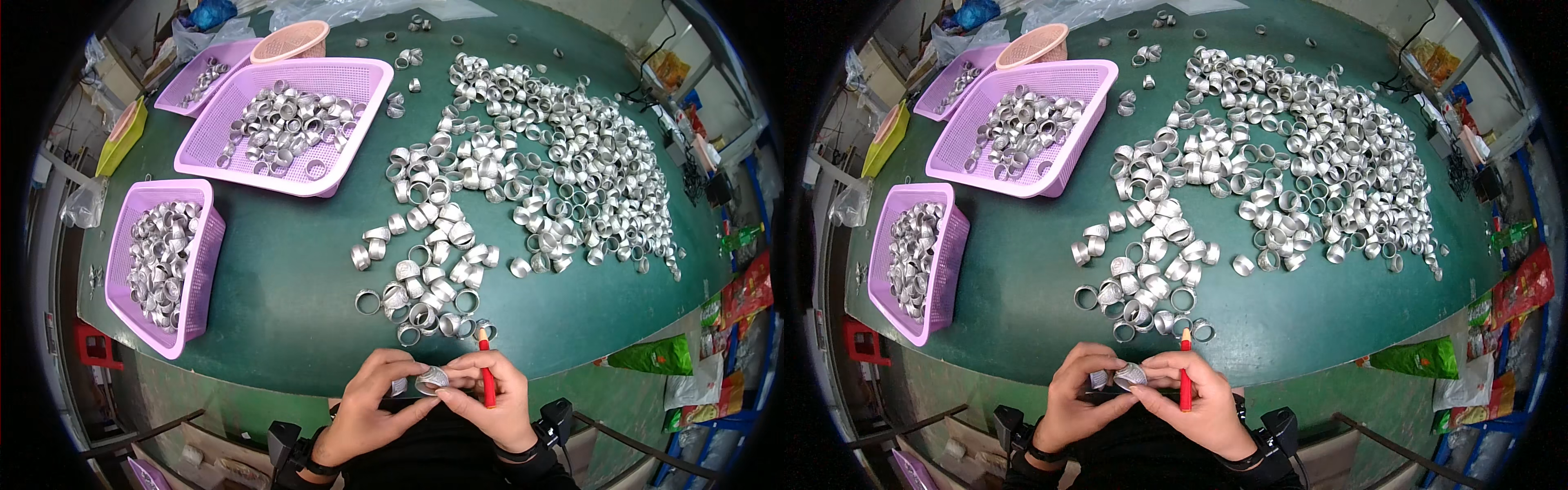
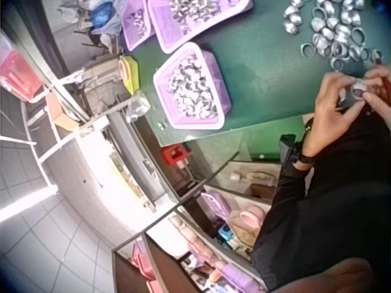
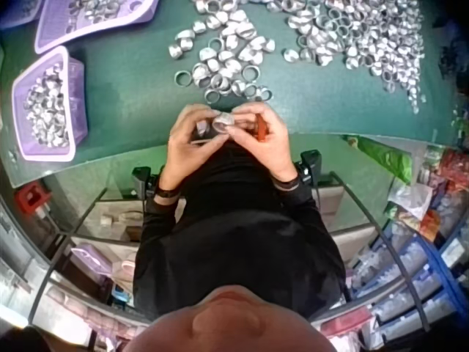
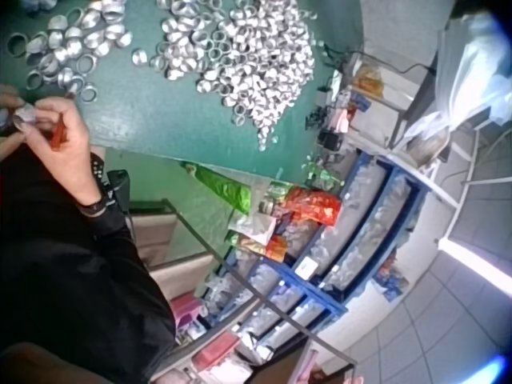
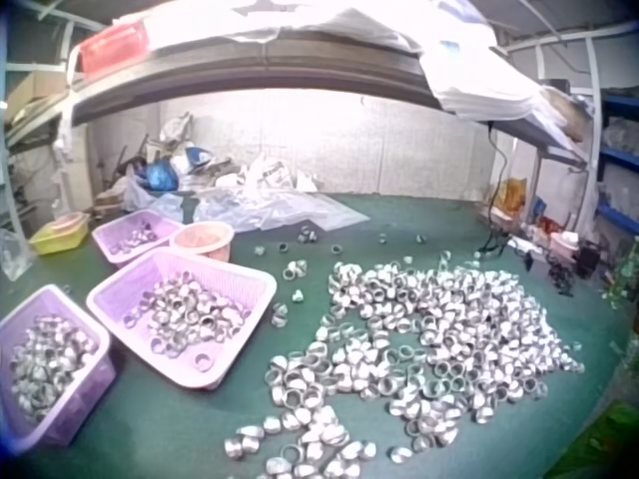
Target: Marking and sorting metal rings at a workstation.
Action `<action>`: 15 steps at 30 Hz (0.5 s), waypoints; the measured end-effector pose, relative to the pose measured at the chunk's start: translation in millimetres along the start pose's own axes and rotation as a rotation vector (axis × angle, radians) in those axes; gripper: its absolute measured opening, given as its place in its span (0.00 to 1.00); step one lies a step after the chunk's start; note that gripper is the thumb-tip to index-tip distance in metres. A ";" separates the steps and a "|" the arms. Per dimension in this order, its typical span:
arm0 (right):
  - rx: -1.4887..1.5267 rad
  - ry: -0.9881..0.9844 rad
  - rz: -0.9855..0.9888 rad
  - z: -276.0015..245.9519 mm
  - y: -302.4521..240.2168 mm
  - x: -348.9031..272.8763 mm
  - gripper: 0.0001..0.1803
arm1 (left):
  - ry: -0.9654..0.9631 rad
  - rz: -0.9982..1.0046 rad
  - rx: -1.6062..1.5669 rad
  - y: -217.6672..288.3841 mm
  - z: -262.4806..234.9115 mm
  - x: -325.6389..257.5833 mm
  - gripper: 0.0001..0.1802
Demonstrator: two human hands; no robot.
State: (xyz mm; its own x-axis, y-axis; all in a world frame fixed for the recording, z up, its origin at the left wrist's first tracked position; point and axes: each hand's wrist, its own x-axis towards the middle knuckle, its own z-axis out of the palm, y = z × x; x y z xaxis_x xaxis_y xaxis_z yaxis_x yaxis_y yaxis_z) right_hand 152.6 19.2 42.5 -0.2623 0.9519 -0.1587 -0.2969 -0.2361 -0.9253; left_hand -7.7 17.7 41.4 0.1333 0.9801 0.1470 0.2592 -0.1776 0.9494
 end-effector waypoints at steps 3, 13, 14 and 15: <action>-0.144 -0.014 -0.103 -2.2 3.3 -0.1 0.17 | -0.063 0.008 -0.049 -3.7 -3.8 0.6 0.20; -0.330 0.082 -0.348 -5.2 17.0 12.9 0.16 | -0.076 -0.105 0.017 -11.9 -10.8 -10.0 0.19; -0.390 0.066 -0.332 -8.0 16.0 11.6 0.18 | 0.024 -0.088 0.205 -15.2 -9.7 -13.2 0.20; -0.386 0.063 -0.325 -9.8 19.7 10.9 0.18 | 0.026 -0.097 0.207 -20.5 -8.6 -16.5 0.20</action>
State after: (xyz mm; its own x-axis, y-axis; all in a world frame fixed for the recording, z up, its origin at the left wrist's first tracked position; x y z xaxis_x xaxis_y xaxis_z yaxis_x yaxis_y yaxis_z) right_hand 152.9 26.8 19.2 -0.1537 0.9768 0.1490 0.0102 0.1524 -0.9883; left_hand -23.5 5.9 21.9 0.0746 0.9949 0.0675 0.4610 -0.0944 0.8824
